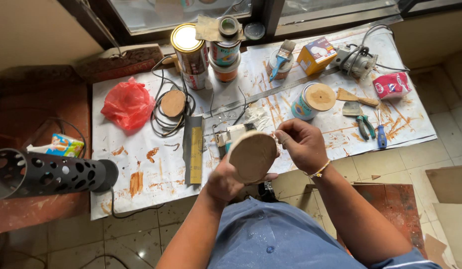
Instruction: The person cuts a small piece of wood using a jigsaw on the floor, then moves to a workbench and uses a sander to smooth the edges of a circular wood piece.
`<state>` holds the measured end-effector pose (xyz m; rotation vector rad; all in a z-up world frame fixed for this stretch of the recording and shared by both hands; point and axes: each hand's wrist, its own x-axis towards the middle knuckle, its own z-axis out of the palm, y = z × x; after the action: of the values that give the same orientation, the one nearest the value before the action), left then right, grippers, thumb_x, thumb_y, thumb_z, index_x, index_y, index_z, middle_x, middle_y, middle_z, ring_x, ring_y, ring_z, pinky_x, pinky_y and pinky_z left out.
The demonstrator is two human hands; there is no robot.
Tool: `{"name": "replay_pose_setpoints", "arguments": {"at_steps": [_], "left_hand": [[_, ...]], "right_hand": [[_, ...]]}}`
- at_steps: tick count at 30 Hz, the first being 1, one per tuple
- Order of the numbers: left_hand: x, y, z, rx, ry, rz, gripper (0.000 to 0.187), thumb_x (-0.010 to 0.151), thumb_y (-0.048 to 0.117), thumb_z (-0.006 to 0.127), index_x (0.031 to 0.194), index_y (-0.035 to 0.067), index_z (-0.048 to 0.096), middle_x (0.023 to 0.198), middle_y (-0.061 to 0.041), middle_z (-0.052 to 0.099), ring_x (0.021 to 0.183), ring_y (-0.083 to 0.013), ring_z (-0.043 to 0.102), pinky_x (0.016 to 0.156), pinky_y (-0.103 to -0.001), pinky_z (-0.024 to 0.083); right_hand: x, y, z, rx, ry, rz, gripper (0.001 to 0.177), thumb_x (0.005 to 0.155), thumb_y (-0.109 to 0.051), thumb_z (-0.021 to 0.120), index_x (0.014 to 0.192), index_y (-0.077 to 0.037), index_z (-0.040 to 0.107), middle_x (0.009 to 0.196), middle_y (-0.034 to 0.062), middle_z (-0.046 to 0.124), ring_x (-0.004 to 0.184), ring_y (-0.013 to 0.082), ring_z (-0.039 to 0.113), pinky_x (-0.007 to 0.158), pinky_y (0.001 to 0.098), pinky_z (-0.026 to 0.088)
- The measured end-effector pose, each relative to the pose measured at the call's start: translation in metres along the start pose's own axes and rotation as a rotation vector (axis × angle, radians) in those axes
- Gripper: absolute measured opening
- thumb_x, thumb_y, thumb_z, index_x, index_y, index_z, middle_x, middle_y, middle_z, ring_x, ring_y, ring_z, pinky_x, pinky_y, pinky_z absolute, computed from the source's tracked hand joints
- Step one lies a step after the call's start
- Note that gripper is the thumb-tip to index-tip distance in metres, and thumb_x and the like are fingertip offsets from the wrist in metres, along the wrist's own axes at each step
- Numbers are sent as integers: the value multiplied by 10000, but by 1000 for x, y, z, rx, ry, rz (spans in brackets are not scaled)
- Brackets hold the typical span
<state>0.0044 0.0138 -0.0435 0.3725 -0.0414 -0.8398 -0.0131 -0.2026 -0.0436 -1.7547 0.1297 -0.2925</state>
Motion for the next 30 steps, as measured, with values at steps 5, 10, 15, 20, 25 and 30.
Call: {"name": "replay_pose_setpoints", "arguments": {"at_steps": [5, 10, 15, 20, 25, 30], "left_hand": [[15, -8, -39, 496, -126, 148, 766, 725, 70, 823, 1435, 21, 540, 1349, -291, 626, 1218, -445, 613, 966, -694, 521], [24, -10, -29, 856, 40, 148, 613, 781, -61, 664, 1362, 134, 667, 1040, -177, 764, 833, -197, 732, 710, -354, 627], [30, -22, -13, 1001, 110, 224, 459, 837, 25, 740, 1255, 212, 763, 1142, -40, 756, 934, -196, 717, 702, -310, 596], [36, -45, -21, 1153, 214, 320, 235, 862, 156, 780, 1089, 201, 822, 953, -46, 791, 862, -127, 709, 730, -329, 570], [39, -55, 1, 1302, 140, 433, 190, 912, 202, 761, 1091, 229, 819, 916, -37, 790, 869, -231, 751, 784, -369, 574], [41, -62, 30, 1401, 148, 520, 179, 927, 193, 734, 1095, 195, 796, 891, -70, 766, 826, -289, 745, 759, -389, 575]], "right_hand": [[-13, 17, -11, 39, 77, 13, 61, 979, 24, 638, 940, 21, 684, 680, 110, 659, 578, 131, 600, 580, 254, 534], [-33, -24, -6, -216, 84, -437, 325, 901, -4, 732, 1215, 52, 670, 1181, 210, 673, 1052, 296, 665, 824, 370, 575], [-48, -36, 3, -452, 41, -617, 484, 849, -56, 777, 1304, 49, 654, 1265, 250, 662, 1182, 412, 642, 988, 489, 536], [-67, -24, -10, -488, 97, -477, 536, 869, -61, 755, 1378, 33, 615, 1311, 246, 663, 1225, 425, 633, 1018, 515, 520], [-75, -24, -23, -617, 148, -585, 545, 895, -172, 747, 1393, 6, 614, 1367, 226, 629, 1261, 397, 606, 1062, 488, 498], [-74, 4, -48, -661, 161, -594, 592, 833, -160, 791, 1382, -14, 625, 1350, 207, 657, 1247, 393, 626, 1049, 484, 499]]}}
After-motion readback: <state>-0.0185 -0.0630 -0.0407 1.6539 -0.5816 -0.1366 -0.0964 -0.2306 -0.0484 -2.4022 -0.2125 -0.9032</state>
